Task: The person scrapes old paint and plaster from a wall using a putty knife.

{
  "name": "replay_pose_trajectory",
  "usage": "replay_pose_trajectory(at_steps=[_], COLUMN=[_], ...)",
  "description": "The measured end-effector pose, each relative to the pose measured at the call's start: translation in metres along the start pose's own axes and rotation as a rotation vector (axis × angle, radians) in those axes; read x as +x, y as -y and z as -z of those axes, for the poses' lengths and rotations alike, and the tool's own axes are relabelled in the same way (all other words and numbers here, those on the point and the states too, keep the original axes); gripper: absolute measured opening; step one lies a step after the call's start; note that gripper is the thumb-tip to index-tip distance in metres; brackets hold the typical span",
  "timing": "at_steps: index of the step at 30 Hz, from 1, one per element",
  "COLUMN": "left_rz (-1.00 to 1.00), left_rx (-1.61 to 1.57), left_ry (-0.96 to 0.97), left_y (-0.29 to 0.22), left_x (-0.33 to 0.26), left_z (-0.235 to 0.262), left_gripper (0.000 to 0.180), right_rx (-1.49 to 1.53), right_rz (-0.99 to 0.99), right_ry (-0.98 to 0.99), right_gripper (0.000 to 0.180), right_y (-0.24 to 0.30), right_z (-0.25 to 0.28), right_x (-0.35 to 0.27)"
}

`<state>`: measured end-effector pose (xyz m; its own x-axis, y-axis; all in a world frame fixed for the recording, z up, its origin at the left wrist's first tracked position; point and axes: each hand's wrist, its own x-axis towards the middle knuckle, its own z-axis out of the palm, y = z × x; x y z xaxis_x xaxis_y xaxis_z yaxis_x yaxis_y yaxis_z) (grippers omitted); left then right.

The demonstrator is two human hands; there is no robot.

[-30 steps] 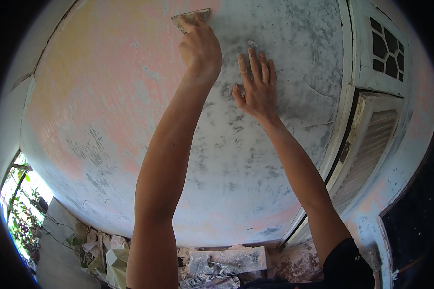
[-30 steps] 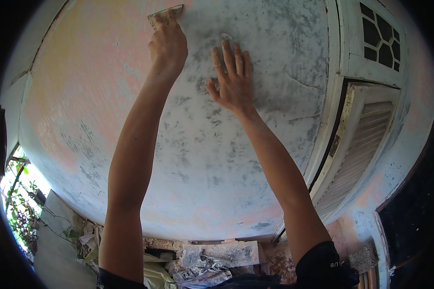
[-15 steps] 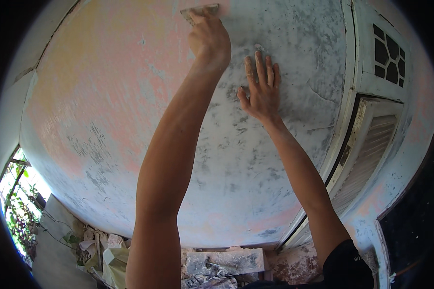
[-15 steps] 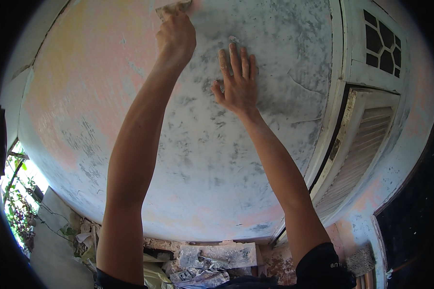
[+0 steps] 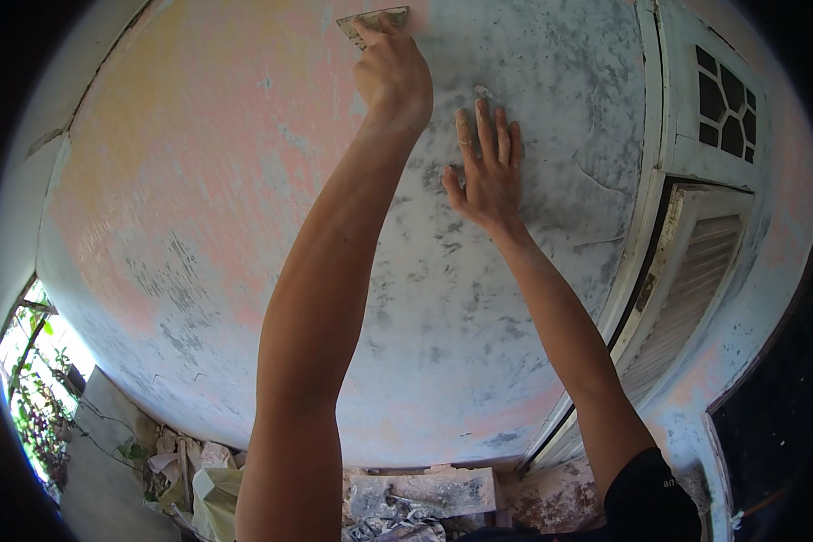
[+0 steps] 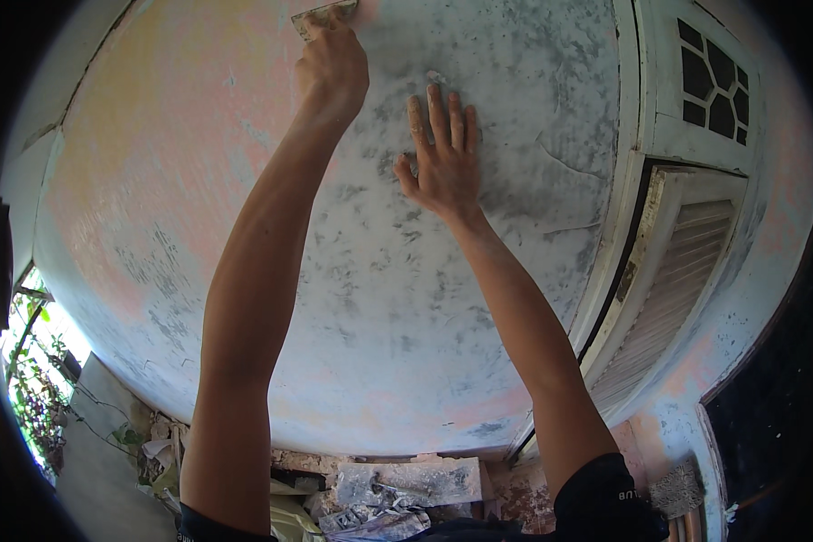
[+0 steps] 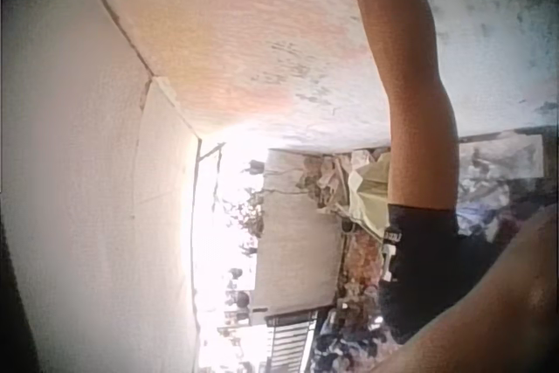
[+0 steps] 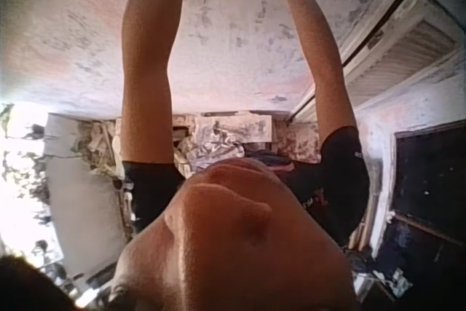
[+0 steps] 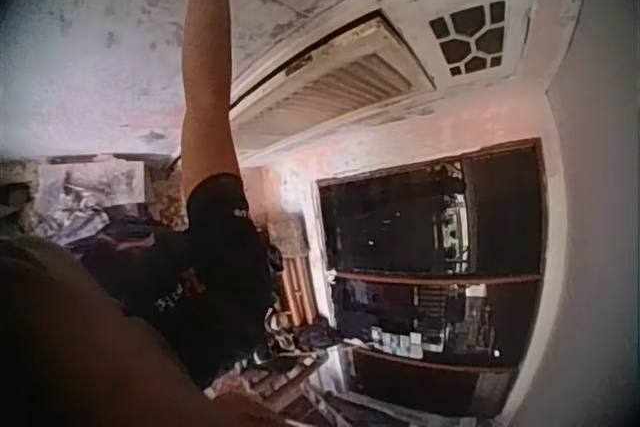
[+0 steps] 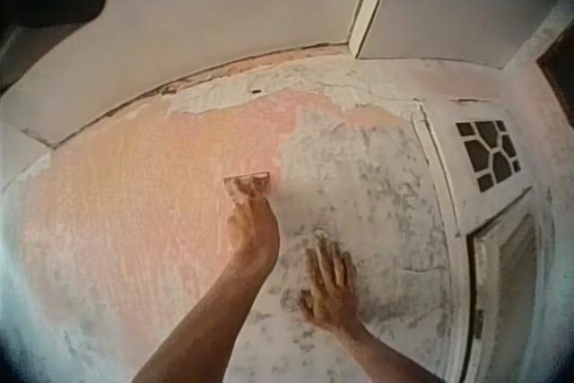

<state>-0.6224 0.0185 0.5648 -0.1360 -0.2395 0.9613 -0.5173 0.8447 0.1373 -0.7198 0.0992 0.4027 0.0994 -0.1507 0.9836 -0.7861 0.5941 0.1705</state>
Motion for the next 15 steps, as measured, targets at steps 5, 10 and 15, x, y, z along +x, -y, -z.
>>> replay_pose_trajectory(at_steps=[5, 10, 15], left_rz=[-0.025, -0.013, -0.049], left_rx=[0.050, 0.071, 0.066], left_ry=[0.133, 0.144, 0.080], left_y=[0.000, 0.000, -0.004], left_x=[-0.021, -0.021, 0.006], left_z=[0.013, 0.015, 0.013], left_gripper=[0.062, 0.065, 0.066], right_rx=[-0.009, 0.000, -0.025], right_rz=[-0.004, -0.014, -0.011], right_ry=[0.005, 0.023, 0.013], right_gripper=[0.070, 0.072, 0.071], right_y=[-0.004, -0.001, 0.000], right_z=[0.000, 0.001, 0.001], right_x=[-0.002, -0.001, -0.001])
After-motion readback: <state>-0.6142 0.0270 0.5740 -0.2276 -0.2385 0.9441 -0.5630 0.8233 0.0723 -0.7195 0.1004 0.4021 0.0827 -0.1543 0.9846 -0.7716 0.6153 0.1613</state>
